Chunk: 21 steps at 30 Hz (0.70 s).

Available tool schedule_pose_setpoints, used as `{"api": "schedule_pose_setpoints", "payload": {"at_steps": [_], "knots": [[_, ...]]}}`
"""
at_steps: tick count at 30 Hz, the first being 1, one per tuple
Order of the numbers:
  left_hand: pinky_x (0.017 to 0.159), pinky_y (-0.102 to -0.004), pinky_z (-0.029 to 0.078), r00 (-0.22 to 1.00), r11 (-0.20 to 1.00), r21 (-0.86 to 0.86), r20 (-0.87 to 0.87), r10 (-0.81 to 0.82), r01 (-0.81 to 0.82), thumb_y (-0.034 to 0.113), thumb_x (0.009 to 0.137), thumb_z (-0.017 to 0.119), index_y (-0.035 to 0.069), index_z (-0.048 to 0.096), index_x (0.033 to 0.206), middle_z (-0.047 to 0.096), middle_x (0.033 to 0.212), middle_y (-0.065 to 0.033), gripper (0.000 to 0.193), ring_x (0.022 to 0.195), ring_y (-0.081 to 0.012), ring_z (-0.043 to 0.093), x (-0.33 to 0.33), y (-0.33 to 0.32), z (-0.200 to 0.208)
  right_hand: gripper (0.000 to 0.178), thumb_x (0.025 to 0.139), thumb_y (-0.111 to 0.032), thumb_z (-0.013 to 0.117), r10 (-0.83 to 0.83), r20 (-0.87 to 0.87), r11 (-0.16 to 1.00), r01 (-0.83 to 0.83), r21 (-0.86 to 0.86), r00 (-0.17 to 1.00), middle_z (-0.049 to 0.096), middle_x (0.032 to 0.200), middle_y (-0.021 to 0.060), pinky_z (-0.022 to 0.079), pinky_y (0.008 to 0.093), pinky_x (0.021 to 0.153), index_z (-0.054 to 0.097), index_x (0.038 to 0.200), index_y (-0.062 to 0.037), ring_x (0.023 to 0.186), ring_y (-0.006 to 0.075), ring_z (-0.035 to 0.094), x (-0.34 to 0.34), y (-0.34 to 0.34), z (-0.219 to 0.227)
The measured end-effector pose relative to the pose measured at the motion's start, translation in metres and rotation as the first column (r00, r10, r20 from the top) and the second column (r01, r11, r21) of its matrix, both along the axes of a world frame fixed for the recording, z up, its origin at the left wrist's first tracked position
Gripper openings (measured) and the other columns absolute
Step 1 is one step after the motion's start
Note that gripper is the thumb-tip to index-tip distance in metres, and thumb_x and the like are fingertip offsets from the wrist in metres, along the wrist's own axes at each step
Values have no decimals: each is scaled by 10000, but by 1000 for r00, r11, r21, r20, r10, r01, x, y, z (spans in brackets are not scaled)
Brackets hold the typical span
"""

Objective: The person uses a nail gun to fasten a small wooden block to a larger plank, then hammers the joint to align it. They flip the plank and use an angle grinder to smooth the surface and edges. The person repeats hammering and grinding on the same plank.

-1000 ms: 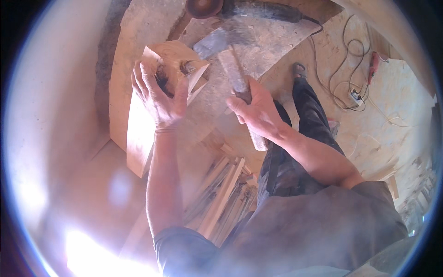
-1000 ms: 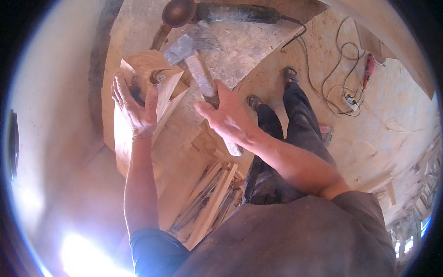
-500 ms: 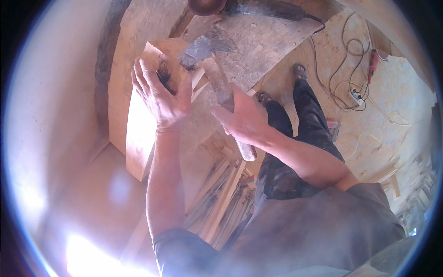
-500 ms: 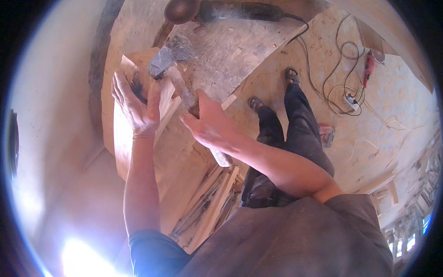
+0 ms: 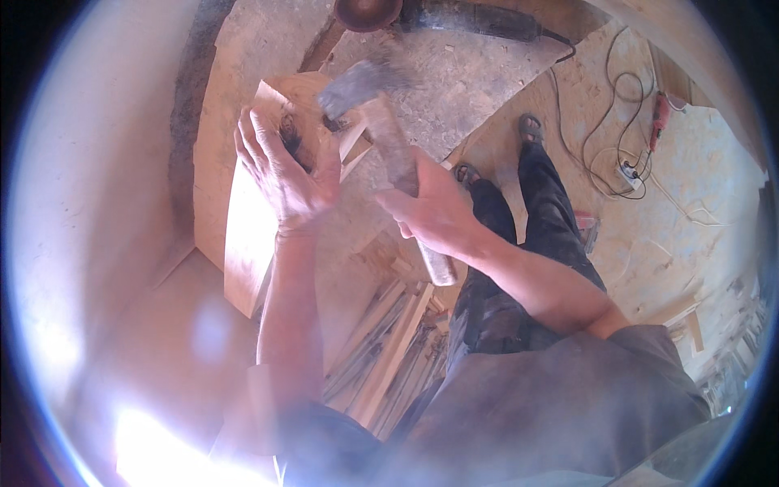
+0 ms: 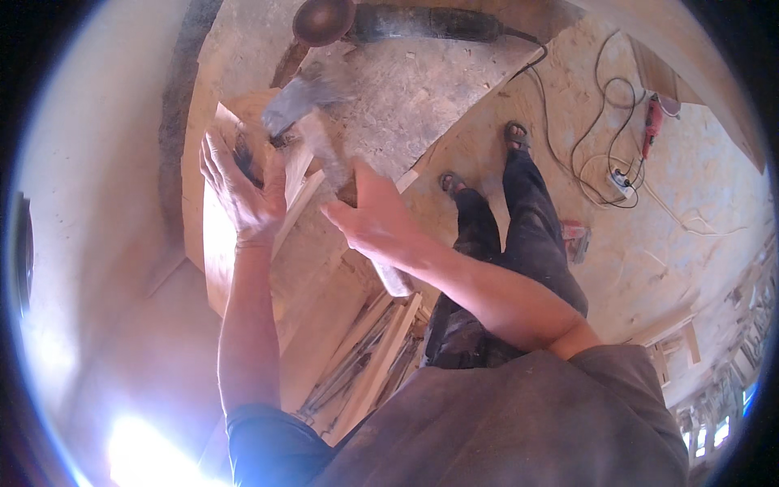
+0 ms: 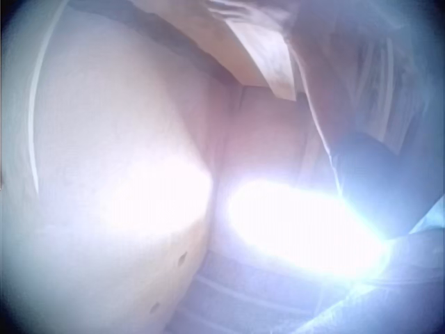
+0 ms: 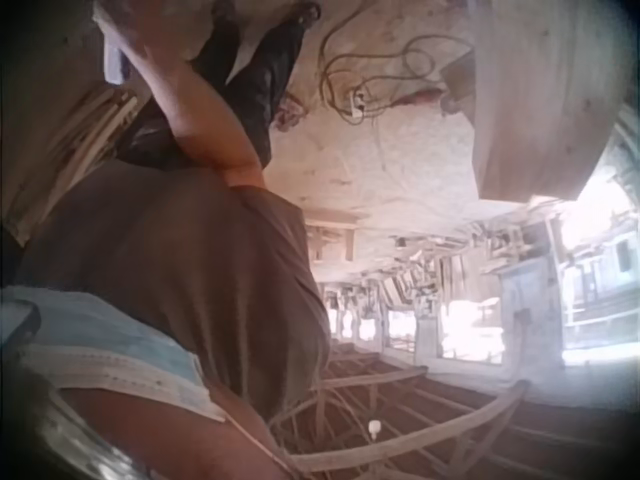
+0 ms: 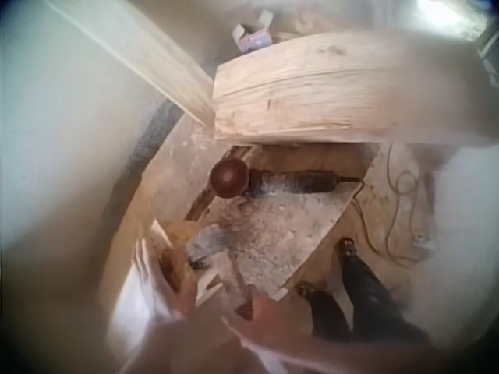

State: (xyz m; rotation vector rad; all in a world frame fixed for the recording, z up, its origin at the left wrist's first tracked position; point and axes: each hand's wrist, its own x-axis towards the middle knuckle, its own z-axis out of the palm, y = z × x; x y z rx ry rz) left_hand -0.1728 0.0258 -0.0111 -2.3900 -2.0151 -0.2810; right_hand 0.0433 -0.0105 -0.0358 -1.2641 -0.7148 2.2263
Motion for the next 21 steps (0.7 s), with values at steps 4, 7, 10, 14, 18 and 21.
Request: {"api": "schedule_pose_setpoints", "payload": {"at_steps": [4,7,10,14,18,21], "knots": [[1186,-645,265,1000,1000,18,-6,-9,9,372,824,786,-89,223,1591,336,1548,-382,1057,1404,-582,341,1,1,-1,353,940,-168,701,39,141,997,-47,54,989,600,767,28,481,302,523,540,1200,8,564,106,582,-7,-11,3],[1187,-645,265,1000,1000,7,2,-6,6,375,823,782,-97,223,1587,336,1548,-382,1057,1403,-582,341,-1,1,-2,391,935,-184,704,107,91,989,-116,91,990,618,775,33,488,303,528,545,1235,10,564,116,592,-1,1,-4],[1180,-647,276,1000,1000,16,-6,6,-6,375,822,780,-102,230,1580,340,1546,-381,1050,1399,-579,350,-1,-1,-3,427,929,-209,719,-116,7,991,115,70,993,631,777,50,493,306,537,547,1255,7,565,119,594,-4,-9,-5],[1197,-603,280,1000,999,33,0,29,-29,334,847,780,-131,252,1567,362,1534,-384,1007,1397,-551,372,4,-1,-2,447,937,-185,694,140,166,981,-160,112,976,677,854,276,531,467,708,507,1242,83,806,363,714,-2,1,-1],[1209,-584,276,997,997,33,51,61,-63,328,853,790,-136,263,1564,372,1535,-382,999,1408,-537,375,5,-2,1,368,954,-142,679,88,241,945,-158,286,966,663,809,285,519,502,681,498,1222,34,795,443,709,7,3,-4],[1211,-585,279,998,998,22,19,64,-65,370,831,815,-123,275,1562,369,1545,-370,1034,1431,-532,356,7,-1,7,326,951,-112,685,-17,384,805,-215,553,923,659,775,267,518,527,658,497,1193,-2,768,483,691,13,1,-17]]}}
